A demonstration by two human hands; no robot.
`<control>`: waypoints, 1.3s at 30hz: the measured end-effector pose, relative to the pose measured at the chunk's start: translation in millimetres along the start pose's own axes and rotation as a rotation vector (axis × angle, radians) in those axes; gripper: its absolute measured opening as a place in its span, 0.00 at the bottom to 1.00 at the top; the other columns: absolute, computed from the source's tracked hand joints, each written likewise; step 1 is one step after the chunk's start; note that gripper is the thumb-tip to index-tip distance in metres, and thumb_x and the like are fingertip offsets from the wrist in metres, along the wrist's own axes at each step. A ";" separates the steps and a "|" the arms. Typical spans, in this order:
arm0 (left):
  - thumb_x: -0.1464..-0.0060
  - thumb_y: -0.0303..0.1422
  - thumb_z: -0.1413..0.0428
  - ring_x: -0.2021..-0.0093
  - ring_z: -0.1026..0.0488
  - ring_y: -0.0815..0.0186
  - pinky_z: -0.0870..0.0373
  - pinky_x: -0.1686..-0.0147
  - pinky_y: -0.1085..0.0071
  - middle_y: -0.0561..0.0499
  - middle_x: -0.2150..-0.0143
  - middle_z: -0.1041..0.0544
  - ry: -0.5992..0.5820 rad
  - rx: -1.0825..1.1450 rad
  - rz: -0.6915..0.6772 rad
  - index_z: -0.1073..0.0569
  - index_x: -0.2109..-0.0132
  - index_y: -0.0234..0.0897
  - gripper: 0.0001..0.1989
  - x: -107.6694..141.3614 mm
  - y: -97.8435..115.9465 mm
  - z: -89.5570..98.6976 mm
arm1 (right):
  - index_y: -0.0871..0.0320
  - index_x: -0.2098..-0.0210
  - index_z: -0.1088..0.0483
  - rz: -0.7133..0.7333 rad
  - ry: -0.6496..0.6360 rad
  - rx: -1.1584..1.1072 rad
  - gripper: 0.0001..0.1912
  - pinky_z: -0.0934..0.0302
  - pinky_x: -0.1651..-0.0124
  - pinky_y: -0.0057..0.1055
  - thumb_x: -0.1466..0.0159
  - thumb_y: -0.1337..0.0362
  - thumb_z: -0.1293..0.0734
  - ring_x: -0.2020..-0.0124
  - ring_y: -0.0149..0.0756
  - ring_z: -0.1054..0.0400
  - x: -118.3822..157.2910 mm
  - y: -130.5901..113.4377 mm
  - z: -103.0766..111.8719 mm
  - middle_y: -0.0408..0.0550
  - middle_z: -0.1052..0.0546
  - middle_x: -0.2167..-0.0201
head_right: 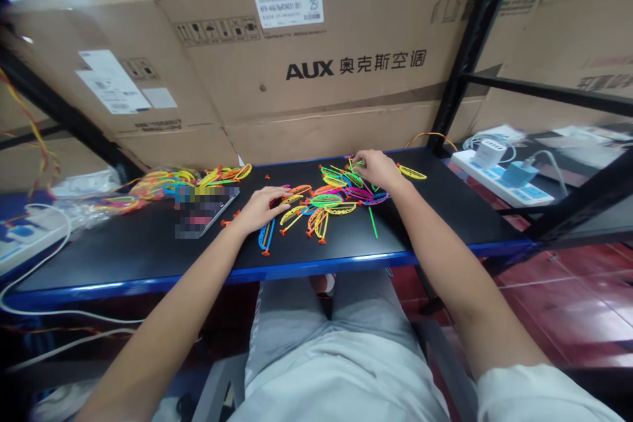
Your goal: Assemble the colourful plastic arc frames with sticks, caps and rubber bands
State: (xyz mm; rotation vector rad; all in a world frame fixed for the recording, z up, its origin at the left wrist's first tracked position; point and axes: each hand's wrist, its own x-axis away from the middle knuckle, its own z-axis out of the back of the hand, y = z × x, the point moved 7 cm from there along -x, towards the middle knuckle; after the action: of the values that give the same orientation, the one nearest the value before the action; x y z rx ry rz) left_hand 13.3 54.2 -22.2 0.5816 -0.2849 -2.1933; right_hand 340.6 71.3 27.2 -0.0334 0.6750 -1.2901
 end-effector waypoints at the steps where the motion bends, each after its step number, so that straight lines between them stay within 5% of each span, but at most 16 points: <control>1: 0.37 0.40 0.38 0.35 0.25 0.48 0.35 0.35 0.47 0.45 0.40 0.17 0.010 -0.003 -0.001 0.18 0.46 0.45 0.14 -0.6 -1.4 0.2 | 0.56 0.59 0.18 0.001 -0.010 0.005 0.07 0.45 0.66 0.32 0.36 0.65 0.27 0.69 0.37 0.31 -0.2 3.7 1.3 0.47 0.22 0.70; 10: 0.40 0.36 0.35 0.47 0.24 0.49 0.35 0.44 0.52 0.47 0.53 0.15 0.098 -0.082 0.073 0.17 0.60 0.45 0.02 -3.4 -3.5 5.7 | 0.60 0.59 0.18 0.018 -0.074 0.000 0.08 0.39 0.64 0.33 0.37 0.70 0.29 0.72 0.37 0.30 -5.8 18.2 4.5 0.49 0.20 0.71; 22: 0.40 0.35 0.34 0.51 0.25 0.49 0.37 0.47 0.53 0.46 0.56 0.17 0.166 -0.051 0.097 0.19 0.65 0.44 0.05 -3.1 1.5 12.0 | 0.60 0.61 0.18 0.049 -0.124 0.003 0.08 0.35 0.61 0.34 0.38 0.71 0.30 0.67 0.41 0.24 -0.6 2.6 -13.3 0.52 0.17 0.68; 30: 0.39 0.36 0.35 0.54 0.25 0.50 0.36 0.51 0.54 0.46 0.61 0.19 0.340 -0.104 0.143 0.18 0.64 0.44 0.04 -0.4 -1.9 26.2 | 0.60 0.61 0.19 0.106 -0.054 -0.026 0.07 0.34 0.57 0.36 0.35 0.67 0.31 0.63 0.42 0.25 -1.8 -7.8 -13.4 0.54 0.18 0.63; 35: 0.39 0.36 0.35 0.56 0.21 0.53 0.33 0.49 0.56 0.48 0.60 0.16 0.292 0.018 0.105 0.16 0.60 0.46 0.03 -3.1 -1.2 22.9 | 0.60 0.62 0.19 0.120 -0.051 -0.060 0.07 0.34 0.57 0.37 0.35 0.66 0.31 0.64 0.43 0.25 -0.8 -11.2 -14.0 0.54 0.18 0.65; 39: 0.37 0.36 0.39 0.54 0.19 0.51 0.32 0.48 0.56 0.47 0.56 0.14 0.429 -0.001 0.164 0.15 0.55 0.46 0.07 9.7 -11.5 46.1 | 0.59 0.62 0.20 0.118 -0.037 -0.078 0.07 0.34 0.56 0.39 0.35 0.66 0.31 0.63 0.45 0.26 0.1 -12.6 -11.1 0.56 0.19 0.64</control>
State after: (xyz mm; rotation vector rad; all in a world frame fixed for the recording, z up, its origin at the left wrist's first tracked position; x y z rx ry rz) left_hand -22.7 54.2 10.2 0.9721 -0.0987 -1.8565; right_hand 324.3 71.1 23.0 -0.0802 0.6859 -1.1470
